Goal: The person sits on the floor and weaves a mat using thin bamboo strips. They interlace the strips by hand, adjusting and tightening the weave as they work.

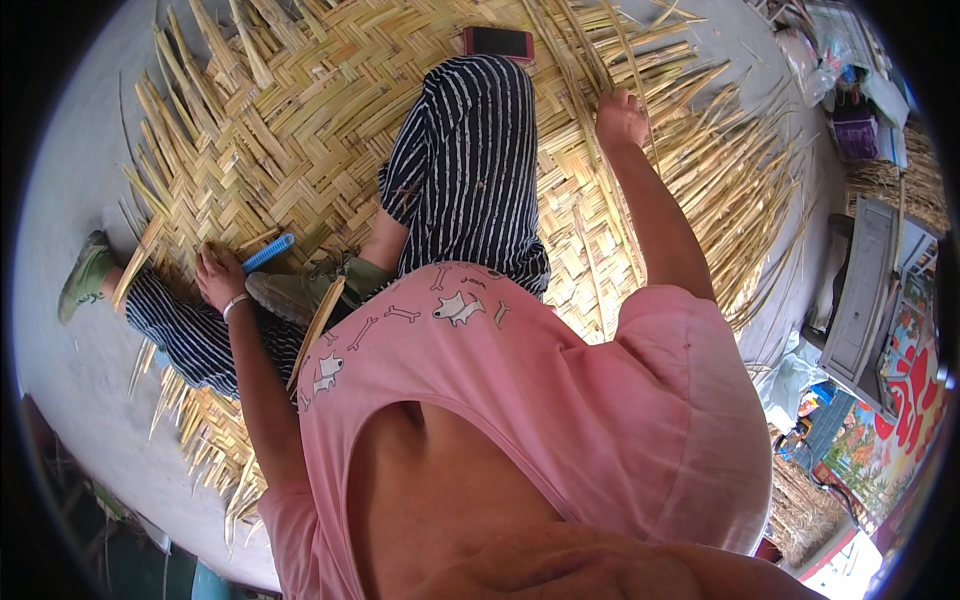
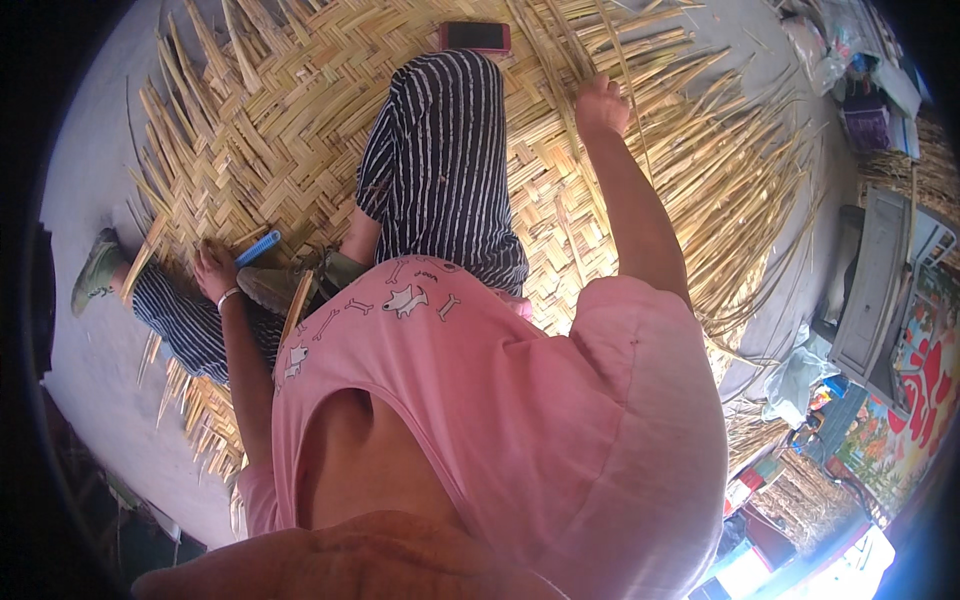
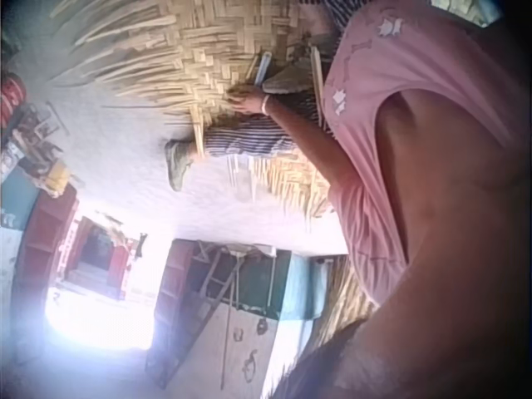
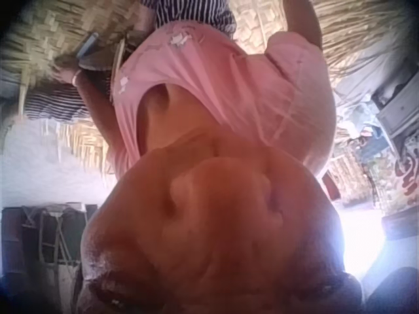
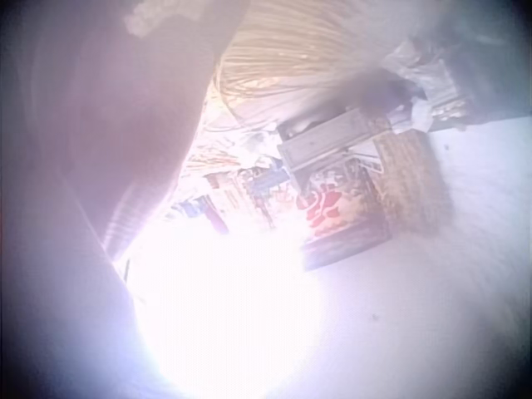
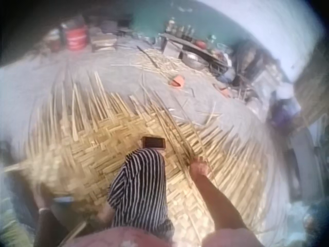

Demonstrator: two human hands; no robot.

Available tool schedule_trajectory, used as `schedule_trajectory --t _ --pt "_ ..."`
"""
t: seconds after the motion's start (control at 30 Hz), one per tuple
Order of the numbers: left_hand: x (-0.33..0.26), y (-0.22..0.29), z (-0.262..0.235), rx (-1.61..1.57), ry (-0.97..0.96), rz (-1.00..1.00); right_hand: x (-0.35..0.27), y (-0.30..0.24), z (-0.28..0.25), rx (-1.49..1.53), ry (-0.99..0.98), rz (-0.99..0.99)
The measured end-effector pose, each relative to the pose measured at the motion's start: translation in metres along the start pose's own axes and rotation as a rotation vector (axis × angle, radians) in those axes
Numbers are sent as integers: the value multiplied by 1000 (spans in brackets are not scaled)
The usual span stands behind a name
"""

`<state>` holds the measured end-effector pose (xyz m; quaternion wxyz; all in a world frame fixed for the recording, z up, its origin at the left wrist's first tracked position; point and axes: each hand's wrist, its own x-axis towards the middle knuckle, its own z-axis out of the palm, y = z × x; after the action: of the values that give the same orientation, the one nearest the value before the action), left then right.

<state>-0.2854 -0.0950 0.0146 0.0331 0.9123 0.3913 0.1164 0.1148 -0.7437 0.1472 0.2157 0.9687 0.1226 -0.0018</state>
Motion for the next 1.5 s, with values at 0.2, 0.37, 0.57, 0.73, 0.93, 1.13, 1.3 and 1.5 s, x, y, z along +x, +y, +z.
schedule_trajectory --t 0.2,0.37,0.57,0.73,0.93,1.13,1.3,1.5 --pt "-2 7 -4 15 -6 -19 16 -12 -39 110 -302 142" --pt "-2 6 -4 27 13 10 31 40 -17 309 -253 74" --pt "-2 5 -3 31 39 -1 20 45 -22 683 -264 252" --pt "2 10 -5 -4 9 -11 21 48 1 800 -316 343" --pt "1 14 -8 37 12 -5 17 44 10 1034 -328 360" --pt "-5 6 -9 34 19 -19 -5 10 -52 1155 -669 12" --pt "15 5 -26 -414 22 -52 -1 -6 -75 956 -606 -389" --pt "20 180 -132 -918 -161 163 2 -49 -214 1388 -548 -200"
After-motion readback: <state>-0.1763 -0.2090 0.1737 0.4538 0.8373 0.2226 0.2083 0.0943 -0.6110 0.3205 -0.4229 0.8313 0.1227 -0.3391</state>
